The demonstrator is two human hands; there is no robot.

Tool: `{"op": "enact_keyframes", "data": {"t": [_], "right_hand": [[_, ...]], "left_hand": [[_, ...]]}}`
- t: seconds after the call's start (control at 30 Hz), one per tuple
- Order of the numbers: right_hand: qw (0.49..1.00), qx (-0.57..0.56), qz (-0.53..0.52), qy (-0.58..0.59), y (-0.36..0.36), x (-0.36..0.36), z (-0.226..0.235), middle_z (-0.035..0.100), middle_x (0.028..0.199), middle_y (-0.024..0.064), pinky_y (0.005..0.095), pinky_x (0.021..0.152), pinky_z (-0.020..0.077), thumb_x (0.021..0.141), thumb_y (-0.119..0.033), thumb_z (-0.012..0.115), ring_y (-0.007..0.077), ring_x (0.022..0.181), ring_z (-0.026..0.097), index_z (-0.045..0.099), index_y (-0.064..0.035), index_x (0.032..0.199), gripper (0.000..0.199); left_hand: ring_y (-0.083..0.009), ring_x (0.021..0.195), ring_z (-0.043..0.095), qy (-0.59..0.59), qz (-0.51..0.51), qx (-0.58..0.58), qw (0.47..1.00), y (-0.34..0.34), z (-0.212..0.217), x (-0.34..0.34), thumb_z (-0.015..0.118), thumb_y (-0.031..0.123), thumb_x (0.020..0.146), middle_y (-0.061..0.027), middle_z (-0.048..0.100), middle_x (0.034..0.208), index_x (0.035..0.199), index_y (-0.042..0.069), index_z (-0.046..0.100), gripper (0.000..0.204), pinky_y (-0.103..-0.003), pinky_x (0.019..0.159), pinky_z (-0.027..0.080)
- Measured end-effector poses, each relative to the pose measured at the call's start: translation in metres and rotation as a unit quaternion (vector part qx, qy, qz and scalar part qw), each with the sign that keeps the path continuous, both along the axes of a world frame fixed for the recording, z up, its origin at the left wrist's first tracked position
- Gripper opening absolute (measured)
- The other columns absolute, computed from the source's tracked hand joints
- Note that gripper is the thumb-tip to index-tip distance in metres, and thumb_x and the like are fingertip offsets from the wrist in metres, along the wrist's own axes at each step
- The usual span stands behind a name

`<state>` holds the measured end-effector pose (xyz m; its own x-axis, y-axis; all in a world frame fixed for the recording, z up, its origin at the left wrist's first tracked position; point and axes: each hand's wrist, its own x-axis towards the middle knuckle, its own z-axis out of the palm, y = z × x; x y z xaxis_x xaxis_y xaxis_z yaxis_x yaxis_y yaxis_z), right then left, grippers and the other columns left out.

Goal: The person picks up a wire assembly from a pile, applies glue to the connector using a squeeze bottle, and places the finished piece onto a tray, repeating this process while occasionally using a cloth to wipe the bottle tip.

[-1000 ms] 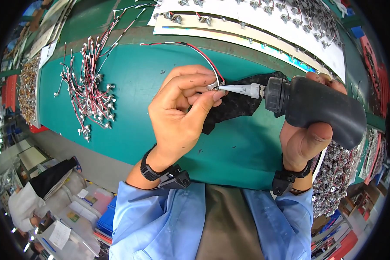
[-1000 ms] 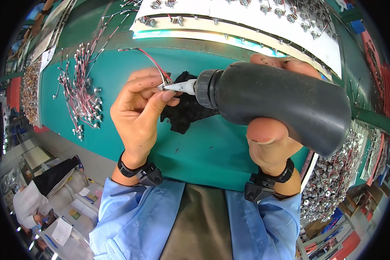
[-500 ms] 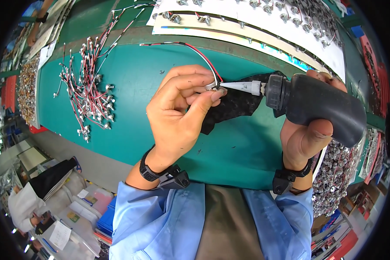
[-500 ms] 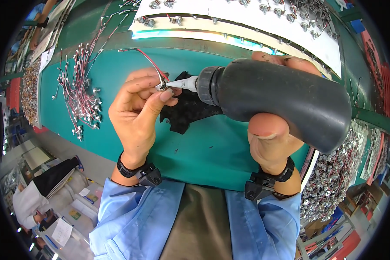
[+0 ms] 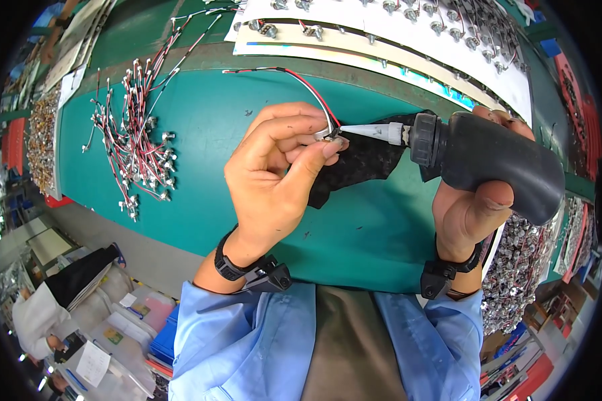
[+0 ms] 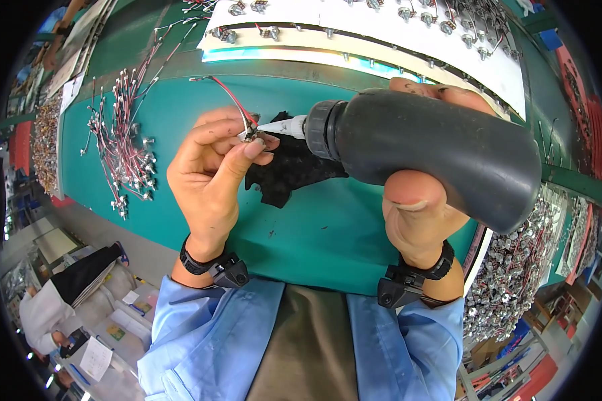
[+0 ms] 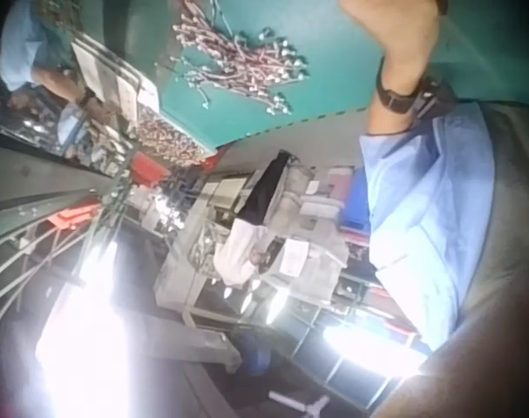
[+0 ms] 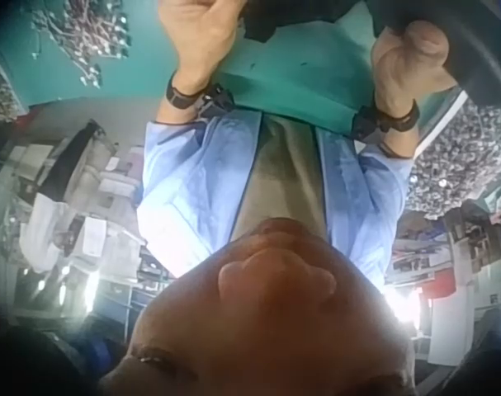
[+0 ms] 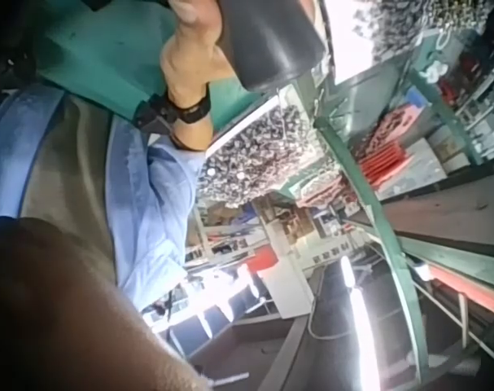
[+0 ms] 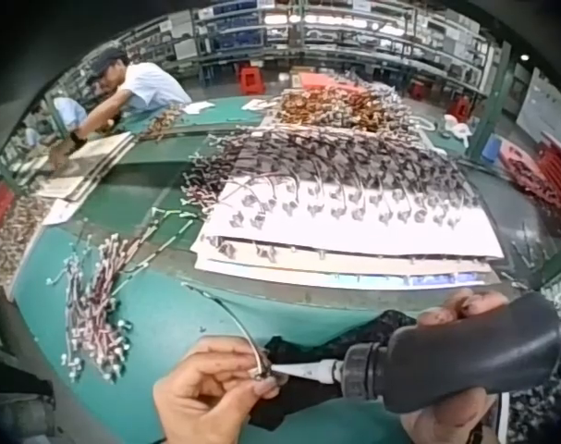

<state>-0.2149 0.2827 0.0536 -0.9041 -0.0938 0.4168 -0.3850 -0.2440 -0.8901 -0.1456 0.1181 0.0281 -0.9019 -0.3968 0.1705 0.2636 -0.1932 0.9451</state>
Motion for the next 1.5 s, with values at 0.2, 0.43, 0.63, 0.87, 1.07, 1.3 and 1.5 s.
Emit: {"op": "enact_keyframes", "data": {"t": [0.2, 0.43, 0.63, 0.87, 1.07, 1.3, 1.5], "right_hand": [[1.0, 0.012, -0.01, 0.001, -0.002, -0.001, 0.0, 0.045, 0.112, 0.0144, 0.0384, 0.093, 0.0363, 0.069, -0.047, 0.062, 0.0266, 0.107, 0.046, 0.035, -0.0018, 0.119, 0.073], [1.0, 0.0, 0.0, 0.01, -0.001, -0.003, -0.002, 0.046, 0.111, 0.0142, 0.0381, 0.092, 0.0365, 0.069, -0.045, 0.063, 0.0266, 0.107, 0.045, 0.035, -0.0015, 0.118, 0.071], [1.0, -0.017, -0.007, 0.008, -0.004, -0.002, -0.001, 0.047, 0.109, 0.0143, 0.0375, 0.092, 0.0368, 0.068, -0.043, 0.065, 0.0264, 0.105, 0.047, 0.036, -0.0011, 0.117, 0.071], [0.997, 0.001, -0.082, 0.018, 0.008, -0.026, 0.005, 0.05, 0.104, 0.0128, 0.0325, 0.081, 0.0441, 0.077, -0.032, 0.061, 0.0222, 0.092, 0.053, 0.042, 0.0012, 0.11, 0.051], [0.972, -0.141, -0.186, 0.006, 0.04, -0.057, 0.031, 0.053, 0.094, 0.0109, 0.028, 0.064, 0.0416, 0.083, -0.025, 0.054, 0.0141, 0.067, 0.047, 0.046, 0.0011, 0.101, 0.032], [0.961, -0.241, -0.105, 0.083, 0.131, -0.069, 0.061, 0.054, 0.083, 0.0089, 0.0297, 0.065, 0.0377, 0.085, -0.02, 0.051, 0.0116, 0.054, 0.039, 0.049, -0.0013, 0.089, 0.019], [0.931, -0.298, -0.188, 0.099, 0.174, -0.068, 0.076, 0.053, 0.071, 0.0042, 0.028, 0.062, 0.0381, 0.082, -0.02, 0.055, 0.0094, 0.049, 0.039, 0.051, -0.0032, 0.084, 0.017]], "left_hand": [[-0.0217, 0.08, 0.06, 0.003, -0.002, 0.008, 1.0, -0.001, -0.001, -0.001, 0.052, -0.014, 0.073, -0.0139, 0.046, 0.101, 0.091, -0.009, 0.051, 0.019, -0.025, 0.066, 0.053], [-0.0223, 0.081, 0.06, -0.003, -0.005, 0.022, 1.0, 0.0, 0.0, -0.001, 0.052, -0.014, 0.073, -0.0138, 0.047, 0.101, 0.091, -0.01, 0.051, 0.018, -0.026, 0.066, 0.053], [-0.0226, 0.08, 0.06, -0.001, -0.009, 0.017, 1.0, 0.0, 0.0, -0.001, 0.052, -0.013, 0.074, -0.0134, 0.048, 0.098, 0.091, -0.009, 0.051, 0.017, -0.026, 0.065, 0.052], [-0.0226, 0.079, 0.06, 0.0, -0.013, 0.016, 1.0, 0.0, 0.002, -0.001, 0.052, -0.013, 0.074, -0.0134, 0.048, 0.097, 0.09, -0.009, 0.051, 0.017, -0.026, 0.064, 0.051], [-0.0229, 0.077, 0.06, 0.003, -0.005, 0.009, 1.0, 0.0, 0.003, -0.002, 0.052, -0.012, 0.074, -0.0134, 0.048, 0.096, 0.09, -0.009, 0.051, 0.016, -0.027, 0.064, 0.051], [-0.021, 0.075, 0.059, 0.051, 0.025, -0.097, 0.994, 0.003, 0.032, -0.013, 0.053, -0.01, 0.074, -0.0134, 0.05, 0.096, 0.09, -0.006, 0.052, 0.017, -0.027, 0.065, 0.05], [-0.0122, 0.074, 0.053, 0.07, 0.049, -0.299, 0.95, 0.02, 0.091, -0.084, 0.06, -0.002, 0.072, -0.0076, 0.055, 0.088, 0.088, -0.003, 0.056, 0.017, -0.022, 0.067, 0.043]]}}
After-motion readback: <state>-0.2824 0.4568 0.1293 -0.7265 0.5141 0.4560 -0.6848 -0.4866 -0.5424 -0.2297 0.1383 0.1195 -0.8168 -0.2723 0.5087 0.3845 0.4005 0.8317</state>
